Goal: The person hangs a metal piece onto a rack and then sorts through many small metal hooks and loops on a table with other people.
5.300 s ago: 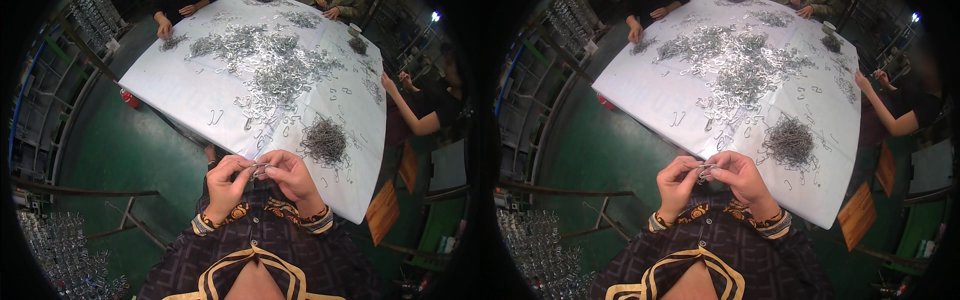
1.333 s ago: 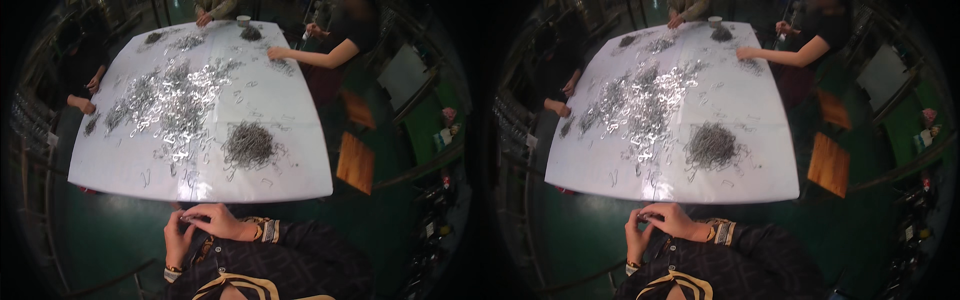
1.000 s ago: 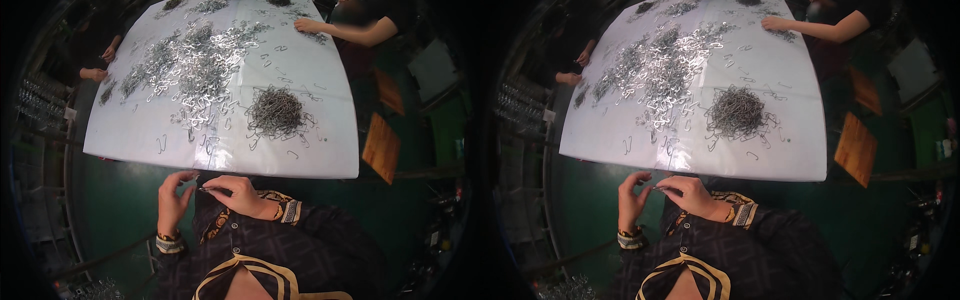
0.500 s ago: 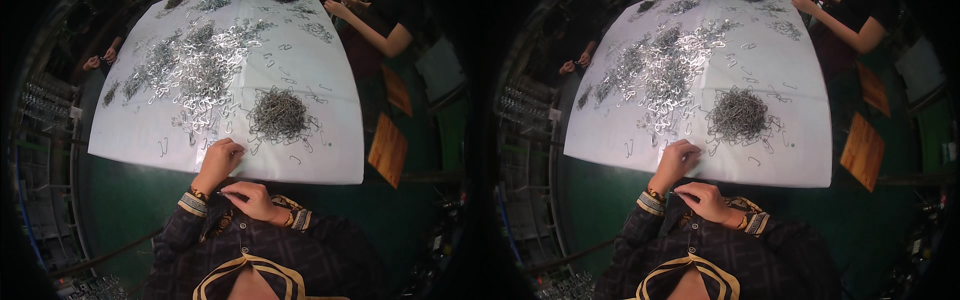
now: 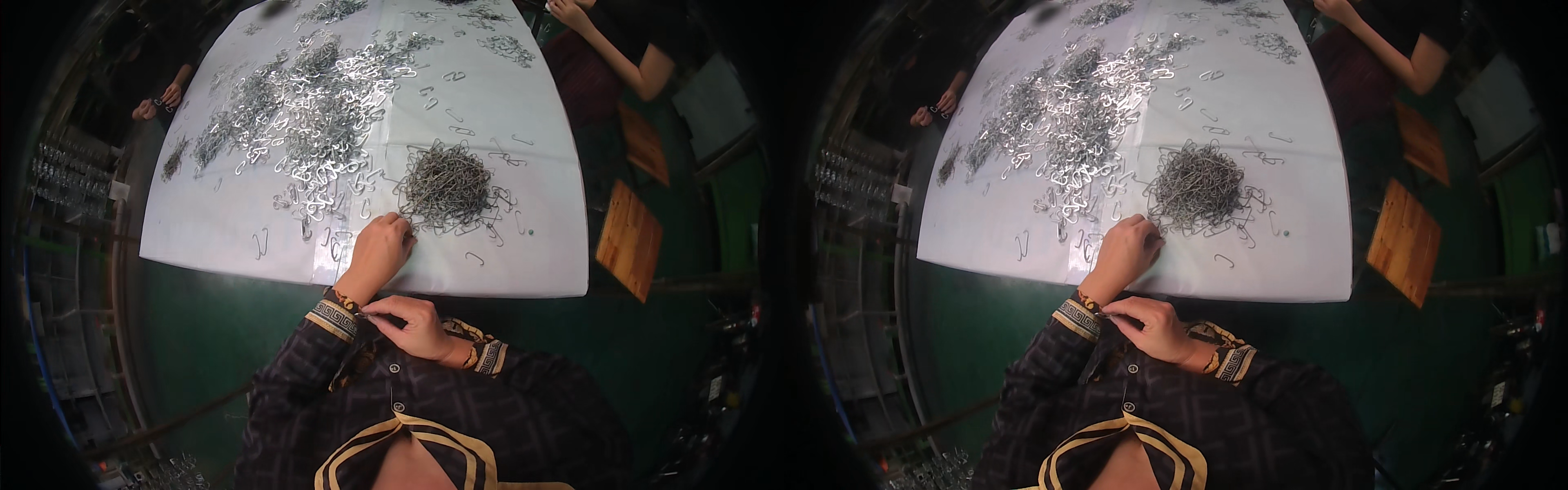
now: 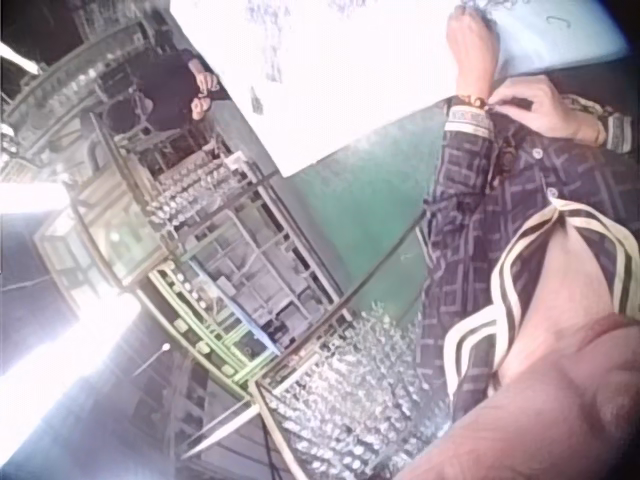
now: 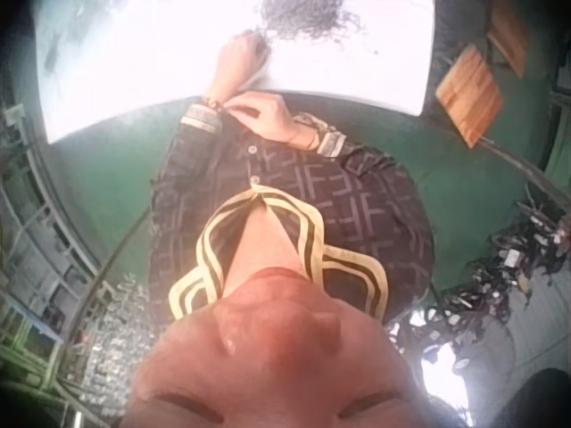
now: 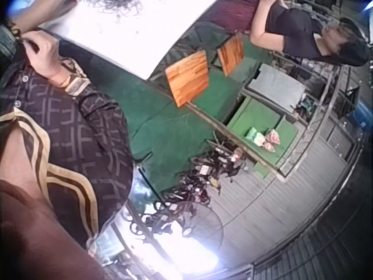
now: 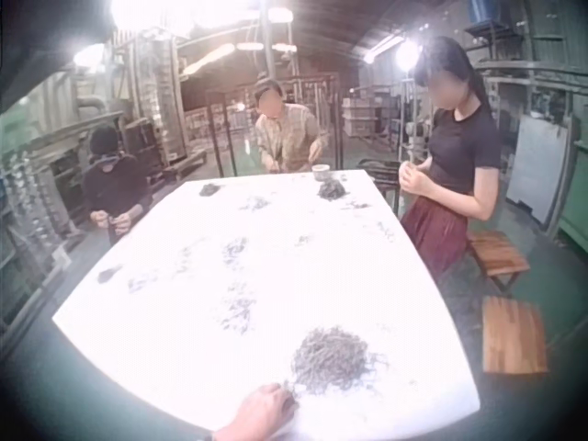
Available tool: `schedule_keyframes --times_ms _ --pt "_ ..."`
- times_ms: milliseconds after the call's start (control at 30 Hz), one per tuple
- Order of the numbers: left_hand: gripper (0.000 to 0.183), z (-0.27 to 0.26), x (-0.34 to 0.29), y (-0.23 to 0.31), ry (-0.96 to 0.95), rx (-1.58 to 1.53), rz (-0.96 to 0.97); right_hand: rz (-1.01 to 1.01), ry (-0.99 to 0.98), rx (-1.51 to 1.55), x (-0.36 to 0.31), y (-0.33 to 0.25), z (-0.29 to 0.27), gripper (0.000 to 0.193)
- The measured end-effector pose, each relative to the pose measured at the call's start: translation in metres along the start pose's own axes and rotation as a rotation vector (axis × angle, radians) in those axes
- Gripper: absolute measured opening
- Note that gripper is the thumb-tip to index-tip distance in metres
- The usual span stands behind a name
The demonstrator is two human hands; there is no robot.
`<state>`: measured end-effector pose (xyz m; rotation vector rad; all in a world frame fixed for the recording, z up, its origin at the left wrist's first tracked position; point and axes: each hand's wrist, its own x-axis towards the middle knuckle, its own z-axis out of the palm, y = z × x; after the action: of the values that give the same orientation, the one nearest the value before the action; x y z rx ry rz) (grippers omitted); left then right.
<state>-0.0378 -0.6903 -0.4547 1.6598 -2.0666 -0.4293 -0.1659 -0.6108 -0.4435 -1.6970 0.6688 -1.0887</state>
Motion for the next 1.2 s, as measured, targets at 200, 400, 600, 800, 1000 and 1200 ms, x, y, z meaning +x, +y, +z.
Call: schedule_keyframes --times_ms 200,400,600,800,1000,1200 --pt "0.008 0.004 -0.001 -0.007 0.046 0.065 0.086 0.016 0.005 0.017 0.0 -0.002 0.0 0.018" --pt "0.01 0.004 0.004 -0.002 0.025 0.15 0.13 0.009 0.013 -0.008 0.0 0.001 -0.003 0.017" --pt "0.005 0.007 0.002 -0.008 0.035 0.226 0.219 0.002 0.004 0.015 -0.002 0.002 -0.001 0.018" --pt "0.005 -0.004 -0.006 -0.002 -0.018 0.325 0.271 0.0 -0.005 0.026 -0.003 0.001 0.001 0.02" --pt "0.006 -0.002 0.001 -0.002 -0.057 0.413 0.316 0.018 -0.017 0.016 -0.006 0.0 0.0 0.02" --pt "0.01 -0.002 -0.003 -0.01 0.013 0.194 0.177 -0.021 -0.009 0.015 -0.006 -0.001 0.0 0.019"
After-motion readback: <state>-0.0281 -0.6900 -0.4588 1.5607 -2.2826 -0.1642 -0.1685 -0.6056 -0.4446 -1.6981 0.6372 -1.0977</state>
